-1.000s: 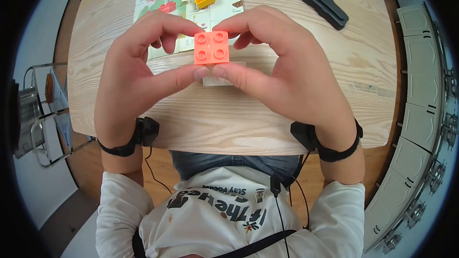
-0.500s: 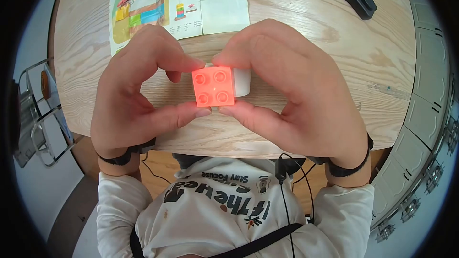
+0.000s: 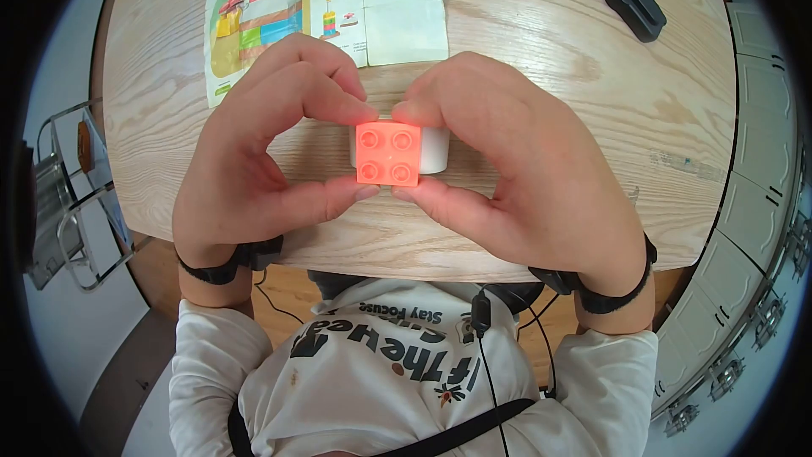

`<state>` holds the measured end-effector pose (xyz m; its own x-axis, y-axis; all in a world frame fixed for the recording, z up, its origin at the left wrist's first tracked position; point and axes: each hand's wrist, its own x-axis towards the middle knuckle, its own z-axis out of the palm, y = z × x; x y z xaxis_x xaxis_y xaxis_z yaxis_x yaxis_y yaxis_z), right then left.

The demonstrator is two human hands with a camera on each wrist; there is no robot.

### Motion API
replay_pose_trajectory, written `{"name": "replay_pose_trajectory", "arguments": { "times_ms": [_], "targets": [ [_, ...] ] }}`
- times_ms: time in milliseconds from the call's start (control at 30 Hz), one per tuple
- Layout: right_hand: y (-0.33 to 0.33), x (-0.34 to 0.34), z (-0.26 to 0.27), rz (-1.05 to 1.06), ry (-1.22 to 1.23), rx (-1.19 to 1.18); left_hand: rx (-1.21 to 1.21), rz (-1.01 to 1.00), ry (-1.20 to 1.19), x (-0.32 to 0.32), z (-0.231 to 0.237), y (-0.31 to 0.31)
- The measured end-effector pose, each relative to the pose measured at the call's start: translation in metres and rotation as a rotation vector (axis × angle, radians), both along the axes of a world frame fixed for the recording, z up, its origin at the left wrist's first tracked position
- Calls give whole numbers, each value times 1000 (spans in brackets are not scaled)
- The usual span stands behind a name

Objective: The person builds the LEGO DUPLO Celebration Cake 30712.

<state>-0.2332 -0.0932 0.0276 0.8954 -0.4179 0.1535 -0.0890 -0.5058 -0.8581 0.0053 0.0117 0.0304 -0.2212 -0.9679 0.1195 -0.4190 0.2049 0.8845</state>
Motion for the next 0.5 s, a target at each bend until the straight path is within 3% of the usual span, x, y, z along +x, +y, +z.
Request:
{"name": "replay_pose_trajectory", "arguments": {
  "times_ms": [500],
  "targets": [
    [0,1,-2,-9,12,56,11,-38,18,2,-4,-1]
  ]
}}
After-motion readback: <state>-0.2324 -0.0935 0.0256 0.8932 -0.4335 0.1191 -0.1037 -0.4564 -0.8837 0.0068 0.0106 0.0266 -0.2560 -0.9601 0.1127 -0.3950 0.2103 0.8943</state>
